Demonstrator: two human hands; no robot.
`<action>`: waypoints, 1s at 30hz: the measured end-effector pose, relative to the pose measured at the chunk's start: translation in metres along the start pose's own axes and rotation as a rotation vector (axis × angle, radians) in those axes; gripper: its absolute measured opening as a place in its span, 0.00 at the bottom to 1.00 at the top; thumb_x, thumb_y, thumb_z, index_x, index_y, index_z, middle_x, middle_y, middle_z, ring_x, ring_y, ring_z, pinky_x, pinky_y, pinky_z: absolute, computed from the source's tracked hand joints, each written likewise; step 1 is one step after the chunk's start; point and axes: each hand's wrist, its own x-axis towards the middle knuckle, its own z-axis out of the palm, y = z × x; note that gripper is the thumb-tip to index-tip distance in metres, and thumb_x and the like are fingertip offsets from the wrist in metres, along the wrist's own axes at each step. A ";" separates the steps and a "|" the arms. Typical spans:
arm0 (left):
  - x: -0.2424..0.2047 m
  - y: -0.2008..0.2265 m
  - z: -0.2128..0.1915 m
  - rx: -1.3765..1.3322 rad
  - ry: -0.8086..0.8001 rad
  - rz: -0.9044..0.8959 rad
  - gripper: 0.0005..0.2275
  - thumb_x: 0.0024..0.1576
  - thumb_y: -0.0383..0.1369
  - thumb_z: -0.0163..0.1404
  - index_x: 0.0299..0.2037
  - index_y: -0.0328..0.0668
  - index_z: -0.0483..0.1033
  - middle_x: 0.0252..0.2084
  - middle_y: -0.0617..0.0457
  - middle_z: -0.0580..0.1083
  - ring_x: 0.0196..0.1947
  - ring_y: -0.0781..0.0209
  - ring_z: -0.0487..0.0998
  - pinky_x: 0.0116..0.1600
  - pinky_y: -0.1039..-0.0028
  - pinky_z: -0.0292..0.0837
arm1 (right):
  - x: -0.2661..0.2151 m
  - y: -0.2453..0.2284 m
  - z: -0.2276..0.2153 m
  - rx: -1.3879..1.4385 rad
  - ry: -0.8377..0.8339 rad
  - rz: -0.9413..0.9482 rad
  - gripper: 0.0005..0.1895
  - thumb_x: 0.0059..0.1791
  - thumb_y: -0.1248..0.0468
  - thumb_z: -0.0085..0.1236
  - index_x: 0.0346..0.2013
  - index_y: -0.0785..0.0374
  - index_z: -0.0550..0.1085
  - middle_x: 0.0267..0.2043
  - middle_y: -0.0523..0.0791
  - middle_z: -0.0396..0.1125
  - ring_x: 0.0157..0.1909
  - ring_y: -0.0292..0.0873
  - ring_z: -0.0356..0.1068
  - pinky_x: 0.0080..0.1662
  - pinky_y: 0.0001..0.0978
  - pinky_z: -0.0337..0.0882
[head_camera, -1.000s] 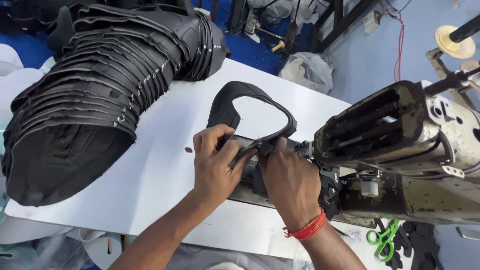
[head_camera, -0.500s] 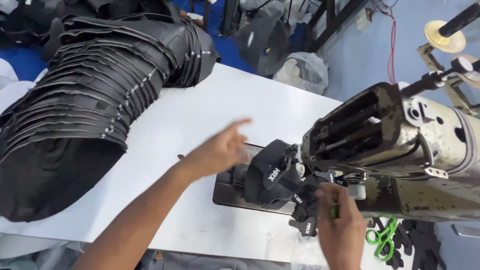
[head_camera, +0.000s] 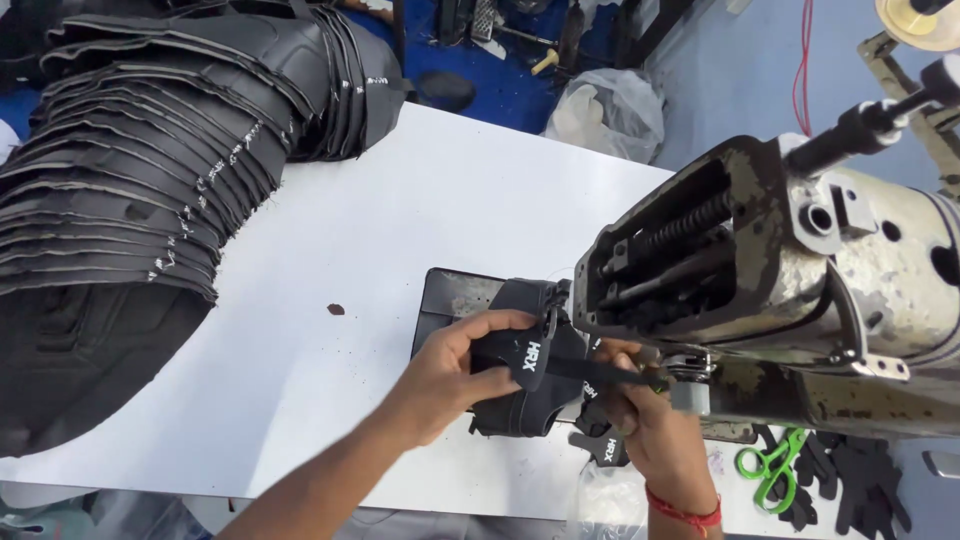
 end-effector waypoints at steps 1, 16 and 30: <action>0.004 -0.004 0.004 0.160 0.108 0.100 0.25 0.52 0.22 0.59 0.62 0.36 0.71 0.50 0.49 0.78 0.47 0.65 0.80 0.56 0.72 0.78 | 0.002 -0.002 0.007 0.021 0.002 0.002 0.12 0.53 0.69 0.47 0.48 0.69 0.74 0.30 0.40 0.67 0.21 0.30 0.51 0.24 0.23 0.52; 0.011 -0.027 0.018 0.582 0.428 0.465 0.11 0.56 0.24 0.57 0.49 0.34 0.80 0.46 0.49 0.83 0.46 0.67 0.83 0.49 0.77 0.79 | -0.012 -0.045 0.068 -0.939 -0.086 -0.136 0.14 0.41 0.63 0.72 0.37 0.65 0.78 0.28 0.40 0.67 0.28 0.30 0.62 0.28 0.23 0.63; -0.002 0.012 0.025 0.381 0.202 0.027 0.18 0.58 0.31 0.57 0.57 0.37 0.71 0.46 0.52 0.76 0.42 0.73 0.78 0.44 0.80 0.77 | -0.011 -0.025 0.068 -0.873 0.260 -0.039 0.13 0.43 0.62 0.69 0.31 0.65 0.71 0.20 0.43 0.69 0.20 0.33 0.68 0.23 0.26 0.68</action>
